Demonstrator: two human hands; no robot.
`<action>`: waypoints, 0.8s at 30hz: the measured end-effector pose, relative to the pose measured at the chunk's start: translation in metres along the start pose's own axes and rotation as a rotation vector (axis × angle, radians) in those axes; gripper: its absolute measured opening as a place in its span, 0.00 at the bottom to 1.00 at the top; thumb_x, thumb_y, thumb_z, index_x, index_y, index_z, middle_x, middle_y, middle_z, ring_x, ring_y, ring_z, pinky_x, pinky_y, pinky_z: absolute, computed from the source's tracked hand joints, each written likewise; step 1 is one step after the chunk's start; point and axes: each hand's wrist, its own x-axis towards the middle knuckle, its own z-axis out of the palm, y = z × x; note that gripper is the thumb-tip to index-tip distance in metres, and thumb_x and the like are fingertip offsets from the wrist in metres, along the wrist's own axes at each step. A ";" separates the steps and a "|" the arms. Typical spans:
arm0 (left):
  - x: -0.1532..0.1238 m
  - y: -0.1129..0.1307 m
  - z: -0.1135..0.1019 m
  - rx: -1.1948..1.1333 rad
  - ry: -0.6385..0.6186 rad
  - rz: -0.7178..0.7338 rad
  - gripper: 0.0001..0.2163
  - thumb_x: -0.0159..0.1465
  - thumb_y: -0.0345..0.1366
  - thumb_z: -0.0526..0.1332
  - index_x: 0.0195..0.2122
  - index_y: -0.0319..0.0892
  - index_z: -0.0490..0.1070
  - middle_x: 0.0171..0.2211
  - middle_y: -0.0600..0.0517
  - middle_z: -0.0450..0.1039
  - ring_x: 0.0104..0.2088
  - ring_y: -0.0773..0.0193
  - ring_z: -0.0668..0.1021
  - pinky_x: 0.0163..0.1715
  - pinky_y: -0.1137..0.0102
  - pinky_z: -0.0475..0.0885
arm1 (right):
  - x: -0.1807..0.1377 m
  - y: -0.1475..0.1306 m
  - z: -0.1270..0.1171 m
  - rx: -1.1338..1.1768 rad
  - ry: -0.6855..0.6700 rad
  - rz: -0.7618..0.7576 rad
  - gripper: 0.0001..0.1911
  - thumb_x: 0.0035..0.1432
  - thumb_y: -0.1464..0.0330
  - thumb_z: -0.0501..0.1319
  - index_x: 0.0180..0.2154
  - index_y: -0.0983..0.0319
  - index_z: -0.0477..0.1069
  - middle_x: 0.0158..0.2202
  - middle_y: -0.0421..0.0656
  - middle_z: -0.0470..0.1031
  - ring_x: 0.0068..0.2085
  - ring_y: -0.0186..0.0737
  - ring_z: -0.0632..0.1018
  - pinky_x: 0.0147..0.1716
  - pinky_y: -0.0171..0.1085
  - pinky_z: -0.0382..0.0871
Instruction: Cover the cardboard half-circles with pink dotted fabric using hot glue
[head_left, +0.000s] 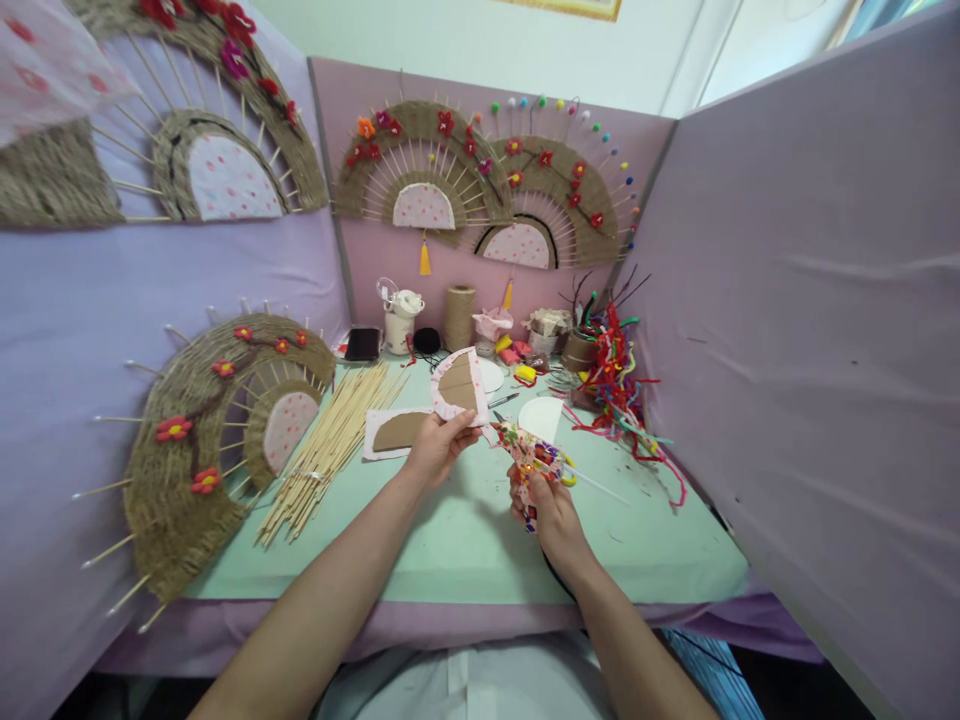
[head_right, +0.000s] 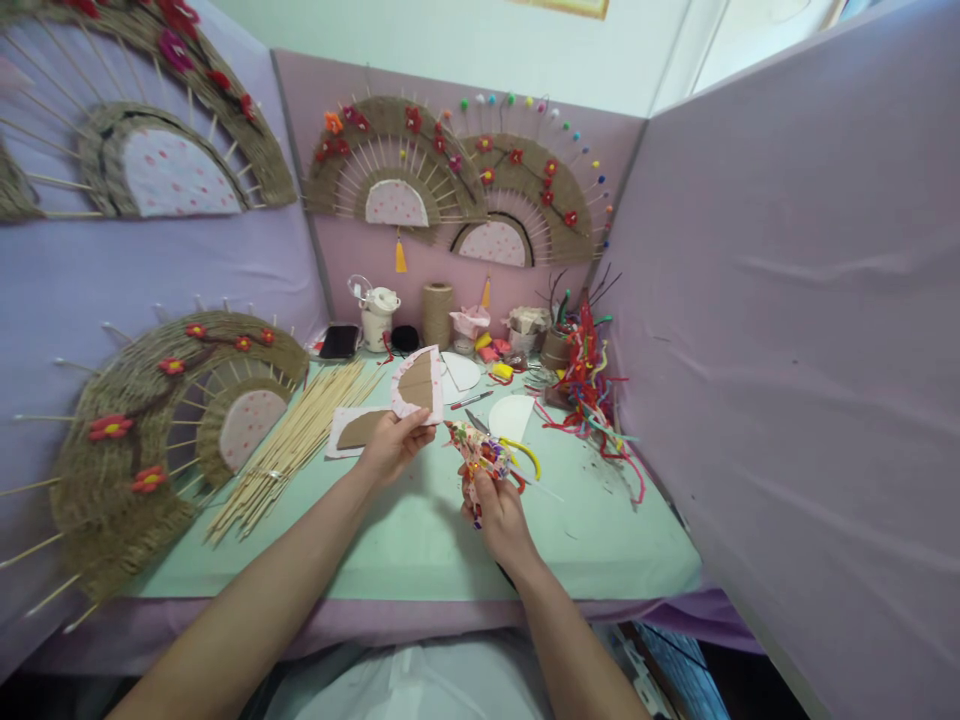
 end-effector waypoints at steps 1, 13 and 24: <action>0.000 0.000 0.000 0.002 -0.003 0.000 0.15 0.46 0.35 0.71 0.32 0.37 0.71 0.26 0.53 0.75 0.23 0.72 0.76 0.28 0.76 0.73 | 0.000 -0.001 0.000 0.003 -0.002 0.002 0.22 0.56 0.49 0.54 0.35 0.63 0.68 0.21 0.36 0.61 0.20 0.29 0.61 0.19 0.32 0.58; 0.000 0.001 0.000 0.000 0.002 -0.003 0.14 0.46 0.34 0.71 0.32 0.37 0.70 0.25 0.53 0.75 0.23 0.71 0.76 0.28 0.75 0.73 | -0.001 -0.005 0.002 -0.002 0.024 0.033 0.23 0.54 0.48 0.55 0.35 0.62 0.69 0.22 0.37 0.61 0.21 0.31 0.61 0.20 0.33 0.60; 0.000 0.001 -0.001 -0.020 -0.028 -0.013 0.14 0.47 0.34 0.71 0.32 0.37 0.71 0.26 0.52 0.76 0.23 0.72 0.76 0.27 0.76 0.72 | -0.001 0.000 0.002 0.032 0.037 0.039 0.24 0.54 0.48 0.56 0.38 0.62 0.70 0.23 0.37 0.61 0.21 0.30 0.61 0.20 0.32 0.59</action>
